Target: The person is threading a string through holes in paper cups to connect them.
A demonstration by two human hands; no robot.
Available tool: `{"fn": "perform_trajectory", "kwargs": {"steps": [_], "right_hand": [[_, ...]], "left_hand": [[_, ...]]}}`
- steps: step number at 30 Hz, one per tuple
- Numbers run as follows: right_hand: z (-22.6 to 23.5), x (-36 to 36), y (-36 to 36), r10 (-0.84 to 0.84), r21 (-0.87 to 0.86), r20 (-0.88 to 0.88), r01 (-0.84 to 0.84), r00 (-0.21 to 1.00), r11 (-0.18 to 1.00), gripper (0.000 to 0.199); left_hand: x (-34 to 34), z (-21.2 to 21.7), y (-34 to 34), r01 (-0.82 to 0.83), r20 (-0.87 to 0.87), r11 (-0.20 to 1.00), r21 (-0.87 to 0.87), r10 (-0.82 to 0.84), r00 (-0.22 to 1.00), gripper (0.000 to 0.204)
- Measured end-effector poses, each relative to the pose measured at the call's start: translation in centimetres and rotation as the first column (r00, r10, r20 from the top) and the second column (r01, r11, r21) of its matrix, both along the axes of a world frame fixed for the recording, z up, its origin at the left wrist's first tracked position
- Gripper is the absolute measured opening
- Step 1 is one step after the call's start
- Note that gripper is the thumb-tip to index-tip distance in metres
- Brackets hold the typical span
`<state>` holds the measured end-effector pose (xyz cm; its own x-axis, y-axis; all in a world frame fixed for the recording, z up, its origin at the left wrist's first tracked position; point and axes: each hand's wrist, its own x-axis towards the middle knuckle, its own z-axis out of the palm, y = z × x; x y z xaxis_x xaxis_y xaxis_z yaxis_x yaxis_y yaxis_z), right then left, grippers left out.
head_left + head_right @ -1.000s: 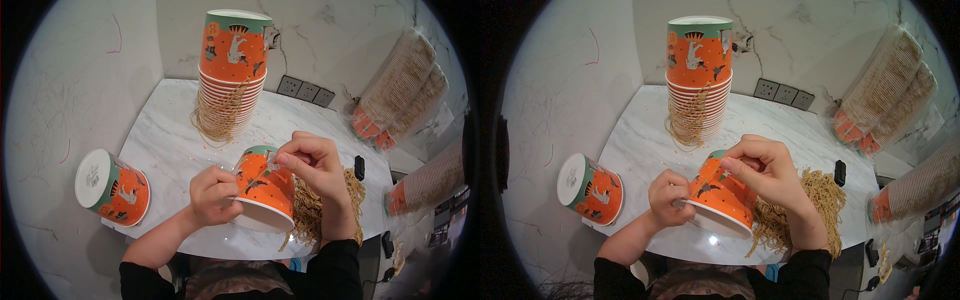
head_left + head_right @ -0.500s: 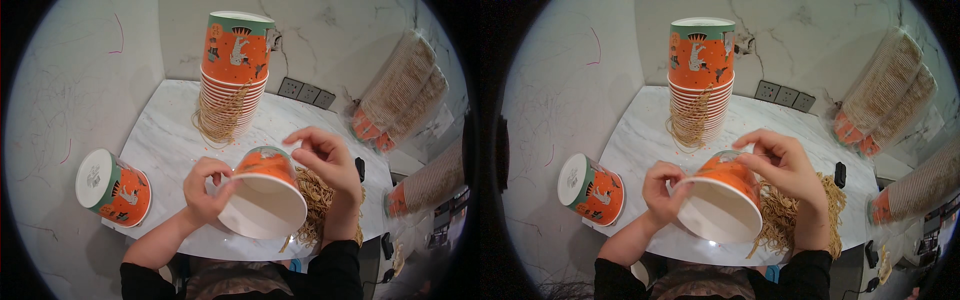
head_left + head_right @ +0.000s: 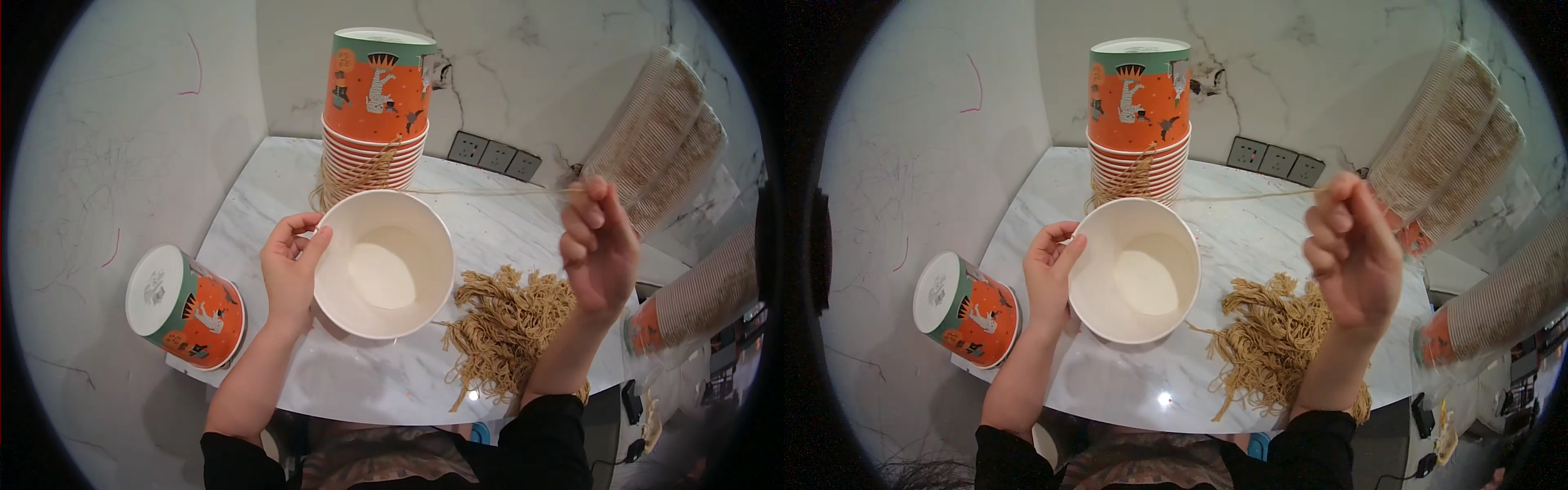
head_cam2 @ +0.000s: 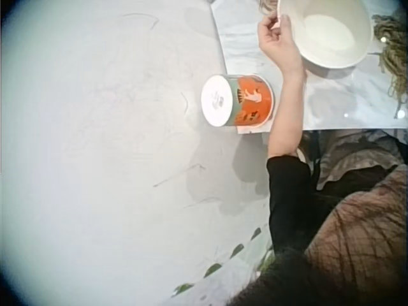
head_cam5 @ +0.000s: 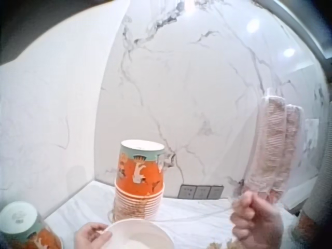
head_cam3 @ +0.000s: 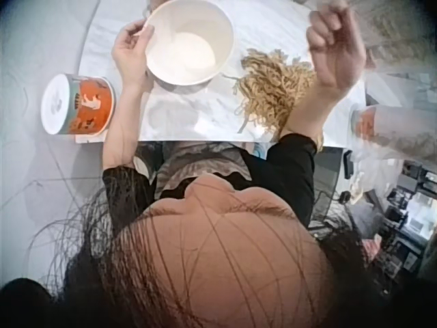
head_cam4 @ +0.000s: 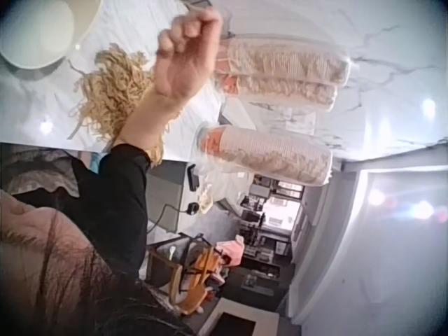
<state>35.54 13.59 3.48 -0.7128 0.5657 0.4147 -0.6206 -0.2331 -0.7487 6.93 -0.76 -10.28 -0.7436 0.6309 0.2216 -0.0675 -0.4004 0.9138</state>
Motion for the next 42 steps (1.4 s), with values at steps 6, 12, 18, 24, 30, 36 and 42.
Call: {"fn": "perform_trajectory", "kwargs": {"steps": [6,12,18,24,30,36,42], "right_hand": [[-2.5,-4.3,-2.4,0.177,-0.215,-0.024,-0.178,0.984,0.960,0.036],[-4.2,-6.2,-2.9,0.154,-0.261,-0.026,-0.156,0.988,0.953,0.036],[-5.0,-6.8,-4.2,0.143,-0.248,-0.055,-0.152,0.988,0.957,0.038],[-4.7,-7.1,-4.6,0.040,-0.153,-0.030,-0.044,0.999,0.987,0.035],[-4.4,-6.6,-0.6,-0.508,0.640,0.373,0.181,0.776,0.747,0.034],[-5.1,-7.5,-3.1,-0.503,0.847,0.153,0.149,0.851,0.510,0.029],[-5.1,-7.2,-3.8,-0.244,0.569,0.387,-0.022,0.889,0.822,0.025]], "left_hand": [[-1.2,0.4,-0.8,0.011,0.081,1.000,0.001,-0.011,0.997,0.018],[0.4,2.2,-1.5,-0.550,-0.697,0.823,0.145,0.479,0.534,0.018],[8.2,5.7,-3.3,0.050,-0.792,0.998,0.042,0.003,0.611,0.024],[7.8,6.1,-1.6,0.379,-0.467,0.905,-0.190,-0.423,0.776,0.010],[4.9,11.7,-1.8,0.202,-0.675,0.859,-0.471,-0.498,0.544,0.016],[4.6,10.9,-0.6,0.000,-0.826,0.898,-0.440,-0.404,0.392,0.020],[4.0,11.2,-0.8,0.203,-0.635,0.788,-0.581,-0.595,0.493,0.021]]}}
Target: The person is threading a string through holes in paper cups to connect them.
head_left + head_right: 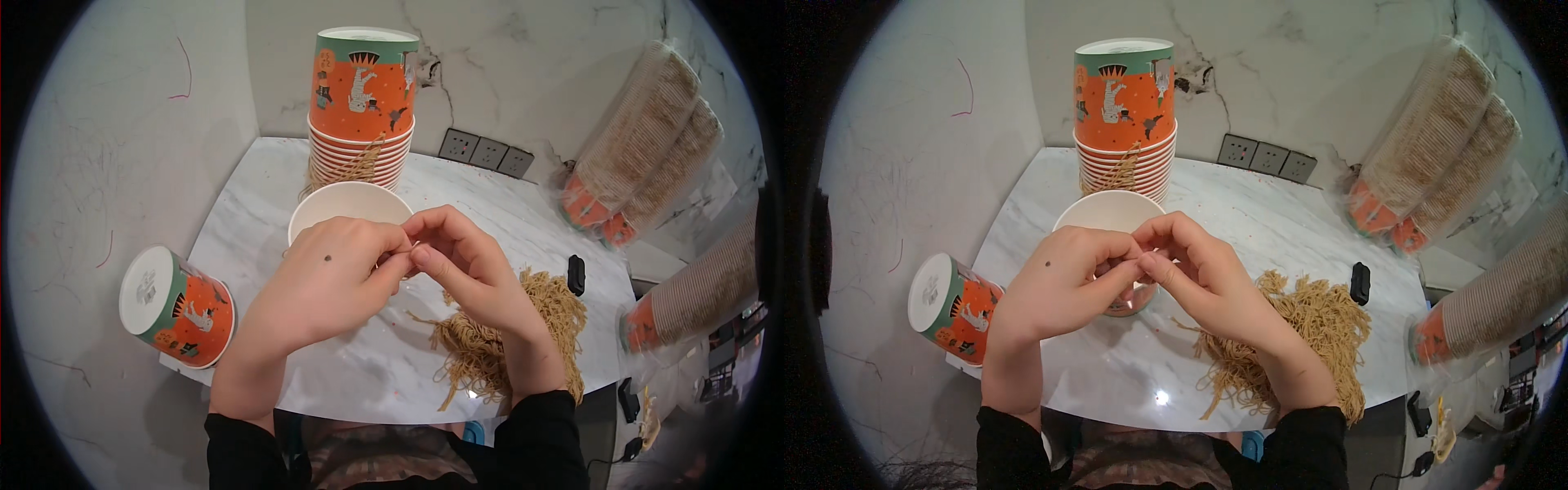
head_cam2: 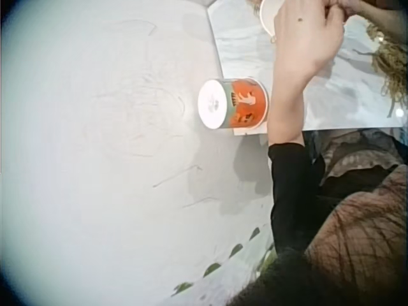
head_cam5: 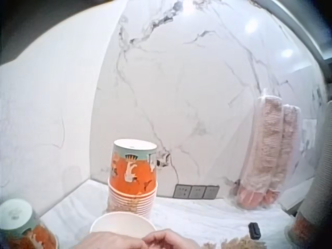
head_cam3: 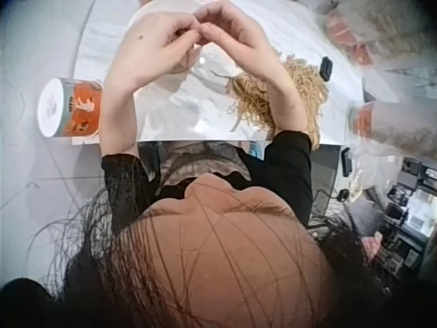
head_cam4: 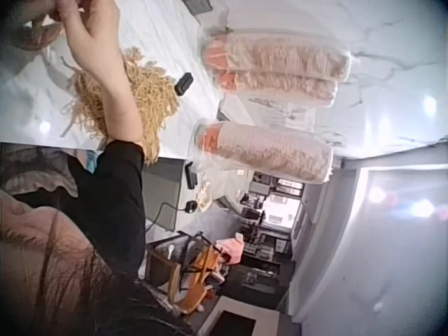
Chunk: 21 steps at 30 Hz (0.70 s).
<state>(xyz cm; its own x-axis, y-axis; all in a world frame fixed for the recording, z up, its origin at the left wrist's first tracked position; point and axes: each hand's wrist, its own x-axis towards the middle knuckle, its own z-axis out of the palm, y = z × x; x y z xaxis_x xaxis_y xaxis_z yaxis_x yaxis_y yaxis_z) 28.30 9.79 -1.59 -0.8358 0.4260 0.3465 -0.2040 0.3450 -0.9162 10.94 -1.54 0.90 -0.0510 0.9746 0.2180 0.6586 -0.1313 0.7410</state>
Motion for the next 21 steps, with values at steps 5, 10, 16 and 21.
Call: {"fn": "perform_trajectory", "kwargs": {"steps": [5,10,16,21], "right_hand": [[1.0,0.4,0.2,0.154,-0.198,0.056,-0.140,0.987,0.970,0.026],[1.0,1.6,1.2,-0.102,0.141,0.147,0.081,0.984,0.987,0.016],[2.3,2.0,1.6,-0.248,0.373,0.089,0.198,0.965,0.906,0.006],[2.1,2.9,4.5,-0.269,0.483,0.067,0.205,0.961,0.852,0.007]], "left_hand": [[-0.2,0.4,0.0,0.002,0.117,1.000,-0.027,0.001,0.993,0.024],[0.1,0.2,0.6,-0.083,0.055,0.990,0.113,0.077,0.996,0.023],[1.0,-0.9,1.4,-0.066,0.022,0.996,0.068,0.064,0.998,0.025],[2.2,-2.8,2.1,-0.071,-0.271,0.990,0.124,0.103,0.957,0.027]]}}
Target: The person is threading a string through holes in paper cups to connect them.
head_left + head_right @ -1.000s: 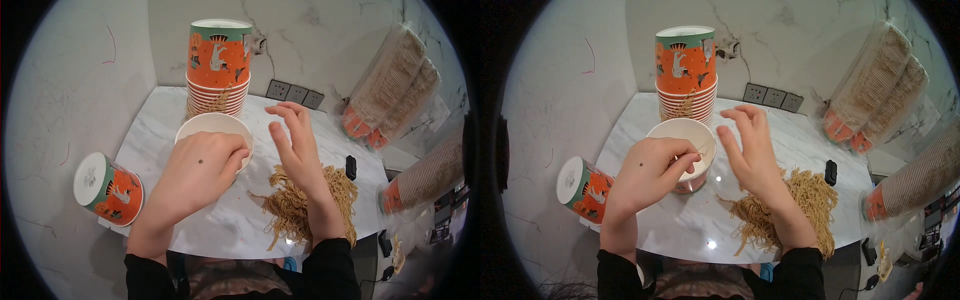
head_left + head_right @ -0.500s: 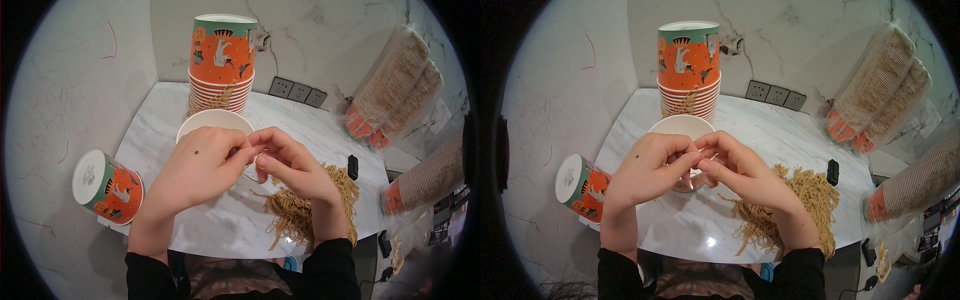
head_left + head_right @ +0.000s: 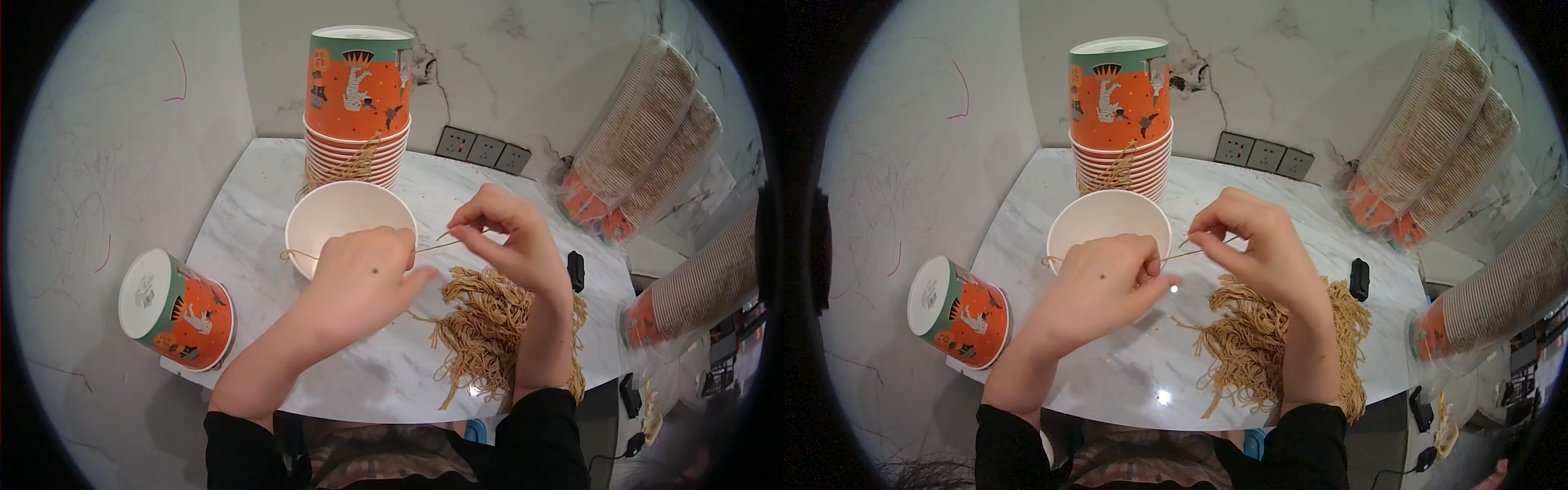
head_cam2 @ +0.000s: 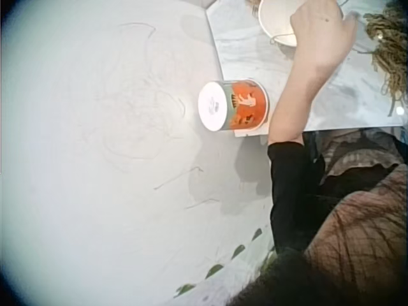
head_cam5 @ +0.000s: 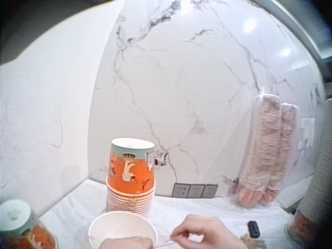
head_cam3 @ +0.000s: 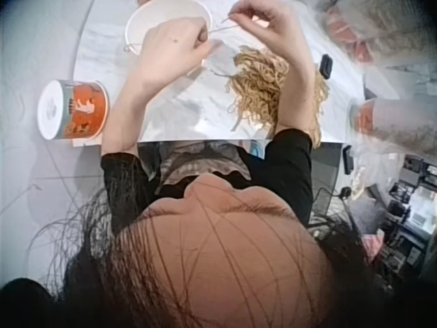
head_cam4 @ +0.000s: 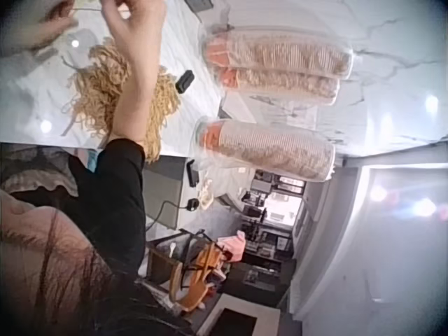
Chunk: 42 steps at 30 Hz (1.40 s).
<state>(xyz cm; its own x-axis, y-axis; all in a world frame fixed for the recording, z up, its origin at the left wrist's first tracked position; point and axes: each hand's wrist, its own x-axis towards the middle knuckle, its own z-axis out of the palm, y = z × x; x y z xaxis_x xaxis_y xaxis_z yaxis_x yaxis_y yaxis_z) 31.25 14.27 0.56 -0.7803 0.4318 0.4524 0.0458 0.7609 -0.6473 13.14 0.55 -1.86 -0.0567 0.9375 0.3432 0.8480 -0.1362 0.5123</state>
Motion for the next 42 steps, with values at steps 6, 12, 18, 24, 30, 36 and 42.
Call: {"fn": "perform_trajectory", "kwargs": {"steps": [6,12,18,24,30,36,42], "right_hand": [[0.4,0.7,3.0,-0.125,0.155,-0.156,0.149,0.980,0.977,0.005],[1.4,1.3,1.4,-0.161,0.282,-0.348,0.267,0.923,0.921,0.008],[1.5,0.2,-0.4,-0.065,0.478,-0.338,0.231,0.939,0.848,0.016],[-1.2,-3.1,-2.3,0.138,0.489,-0.152,-0.046,0.979,0.871,0.019],[-2.5,-4.5,-3.9,0.234,0.423,-0.032,-0.199,0.972,0.884,0.022],[-4.8,-5.7,-4.0,0.285,0.411,-0.100,-0.221,0.953,0.885,0.021],[-4.9,-6.0,-5.2,0.312,0.471,-0.051,-0.252,0.949,0.845,0.023]], "left_hand": [[-0.6,-1.8,0.7,-0.023,-0.125,0.998,0.064,0.031,0.992,0.032],[-2.6,-1.1,-0.4,0.108,0.018,0.986,-0.130,-0.107,0.994,0.037],[-6.0,-2.0,-3.8,0.302,0.583,0.953,-0.013,-0.238,0.777,0.058],[-7.0,-5.8,-5.2,0.296,0.846,0.936,0.188,-0.308,0.436,0.060],[-7.4,-9.2,-6.0,0.258,0.926,0.944,0.205,-0.272,0.261,0.059],[-7.1,-9.4,-6.2,0.379,0.961,0.911,0.162,-0.233,0.148,0.066],[-6.1,-8.1,-6.6,0.323,0.976,0.941,0.104,-0.159,0.150,0.068]]}}
